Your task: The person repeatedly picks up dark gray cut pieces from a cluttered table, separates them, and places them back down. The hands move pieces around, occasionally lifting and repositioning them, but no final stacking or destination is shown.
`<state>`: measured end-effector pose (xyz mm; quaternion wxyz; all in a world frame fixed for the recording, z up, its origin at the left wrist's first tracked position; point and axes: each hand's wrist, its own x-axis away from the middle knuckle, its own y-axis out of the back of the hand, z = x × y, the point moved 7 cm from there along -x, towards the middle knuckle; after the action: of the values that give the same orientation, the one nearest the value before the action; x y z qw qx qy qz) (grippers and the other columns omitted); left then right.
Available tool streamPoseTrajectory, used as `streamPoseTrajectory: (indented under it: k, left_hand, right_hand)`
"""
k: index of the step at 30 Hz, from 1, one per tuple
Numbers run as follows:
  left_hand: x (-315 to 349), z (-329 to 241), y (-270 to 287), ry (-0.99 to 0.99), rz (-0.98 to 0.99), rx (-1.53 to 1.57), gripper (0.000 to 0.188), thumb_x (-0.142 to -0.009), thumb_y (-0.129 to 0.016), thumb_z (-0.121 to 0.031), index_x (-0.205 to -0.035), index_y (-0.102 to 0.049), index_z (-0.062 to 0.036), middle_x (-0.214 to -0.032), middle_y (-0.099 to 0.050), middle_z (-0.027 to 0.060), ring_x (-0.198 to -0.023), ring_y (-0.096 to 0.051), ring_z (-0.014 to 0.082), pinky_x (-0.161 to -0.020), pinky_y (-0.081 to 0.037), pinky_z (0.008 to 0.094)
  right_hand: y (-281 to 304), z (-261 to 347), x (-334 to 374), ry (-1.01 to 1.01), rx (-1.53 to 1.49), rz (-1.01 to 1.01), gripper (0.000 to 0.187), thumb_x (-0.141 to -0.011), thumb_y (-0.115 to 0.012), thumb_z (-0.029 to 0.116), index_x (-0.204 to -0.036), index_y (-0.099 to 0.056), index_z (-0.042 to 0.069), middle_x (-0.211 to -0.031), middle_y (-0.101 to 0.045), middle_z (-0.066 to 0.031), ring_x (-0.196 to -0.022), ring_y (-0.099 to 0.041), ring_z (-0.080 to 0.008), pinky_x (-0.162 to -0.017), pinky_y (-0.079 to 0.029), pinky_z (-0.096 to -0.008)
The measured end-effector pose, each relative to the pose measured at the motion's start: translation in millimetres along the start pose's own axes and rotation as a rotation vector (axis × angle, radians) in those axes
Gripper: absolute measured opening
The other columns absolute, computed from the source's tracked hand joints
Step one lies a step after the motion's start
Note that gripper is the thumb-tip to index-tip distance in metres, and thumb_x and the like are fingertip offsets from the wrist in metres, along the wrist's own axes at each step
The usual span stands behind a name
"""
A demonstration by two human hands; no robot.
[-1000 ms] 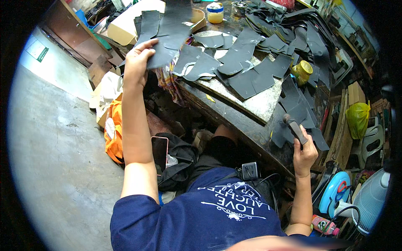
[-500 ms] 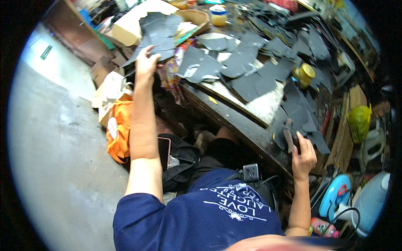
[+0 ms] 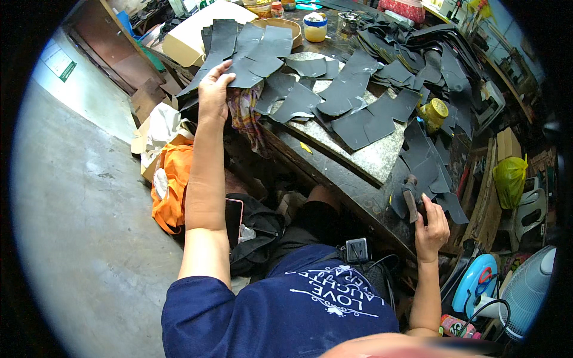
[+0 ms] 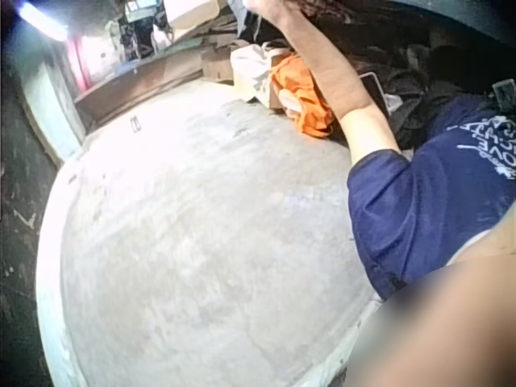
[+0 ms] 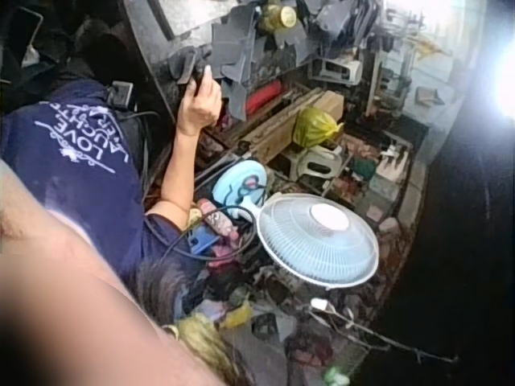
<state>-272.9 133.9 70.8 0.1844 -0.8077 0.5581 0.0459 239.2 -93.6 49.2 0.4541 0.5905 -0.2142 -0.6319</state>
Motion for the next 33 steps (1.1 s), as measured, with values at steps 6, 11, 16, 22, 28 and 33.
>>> streamPoseTrajectory:
  k: [6,11,16,22,28,33]
  left_hand:
    - [-28.2,-3.0,35.4,-0.013,-0.084,0.085,0.035,-0.086,-0.062,0.003,-0.121,-0.060,0.0027,-0.104,-0.065,0.0074,-0.086,-0.064,0.0140,-0.070,-0.058,0.0277]
    - [-24.3,-21.8,40.4,-0.158,-0.291,-1.294,0.077,-0.087,-0.066,-0.050,-0.142,-0.041,-0.0040,-0.139,-0.043,0.0248,-0.115,-0.058,0.0363,-0.093,-0.051,0.0495]
    - [19.9,-51.7,5.3,-0.376,-0.482,-1.651,0.072,-0.088,-0.061,-0.058,-0.135,-0.050,-0.0057,-0.136,-0.042,0.0237,-0.121,-0.052,0.0387,-0.101,-0.044,0.0476]
    - [95.6,-65.5,-92.8,-0.894,-0.243,-1.319,0.047,-0.087,-0.071,-0.036,-0.124,-0.059,-0.0099,-0.128,-0.045,0.0195,-0.113,-0.048,0.0353,-0.094,-0.044,0.0449]
    - [180.5,-6.6,-206.5,-0.944,0.413,-0.956,0.035,-0.083,-0.073,-0.022,-0.115,-0.065,-0.0095,-0.119,-0.056,0.0117,-0.106,-0.052,0.0293,-0.091,-0.045,0.0394]
    - [215.6,18.8,-249.6,-0.855,0.596,-0.800,0.031,-0.081,-0.071,-0.015,-0.110,-0.065,-0.0071,-0.105,-0.062,0.0106,-0.098,-0.055,0.0310,-0.087,-0.046,0.0398]
  right_hand:
    - [1.9,0.8,-0.4,0.004,0.007,0.001,0.044,-0.077,-0.071,0.006,-0.120,-0.064,0.010,-0.097,-0.065,-0.0103,-0.088,-0.063,-0.0294,-0.078,-0.050,-0.0397]
    - [3.0,3.3,-1.6,0.024,0.013,-0.012,0.044,-0.076,-0.072,0.008,-0.119,-0.064,0.009,-0.099,-0.066,-0.0101,-0.088,-0.064,-0.0297,-0.077,-0.050,-0.0397]
    - [2.0,0.9,-1.4,0.018,0.001,0.004,0.043,-0.077,-0.072,0.009,-0.119,-0.065,0.009,-0.100,-0.066,-0.0098,-0.089,-0.064,-0.0292,-0.078,-0.050,-0.0384]
    - [4.0,-3.6,-0.5,-0.003,-0.009,-0.031,0.042,-0.076,-0.074,0.014,-0.117,-0.066,0.011,-0.093,-0.065,-0.0079,-0.082,-0.064,-0.0261,-0.072,-0.051,-0.0362]
    - [25.4,-6.6,-12.6,0.001,-0.008,-0.106,0.039,-0.081,-0.071,0.018,-0.119,-0.065,0.013,-0.092,-0.066,-0.0088,-0.078,-0.065,-0.0281,-0.069,-0.051,-0.0375]
    - [56.2,-49.0,-35.0,-0.189,0.011,-0.152,0.033,-0.087,-0.068,0.025,-0.118,-0.065,0.015,-0.099,-0.069,-0.0106,-0.085,-0.067,-0.0328,-0.070,-0.052,-0.0390]
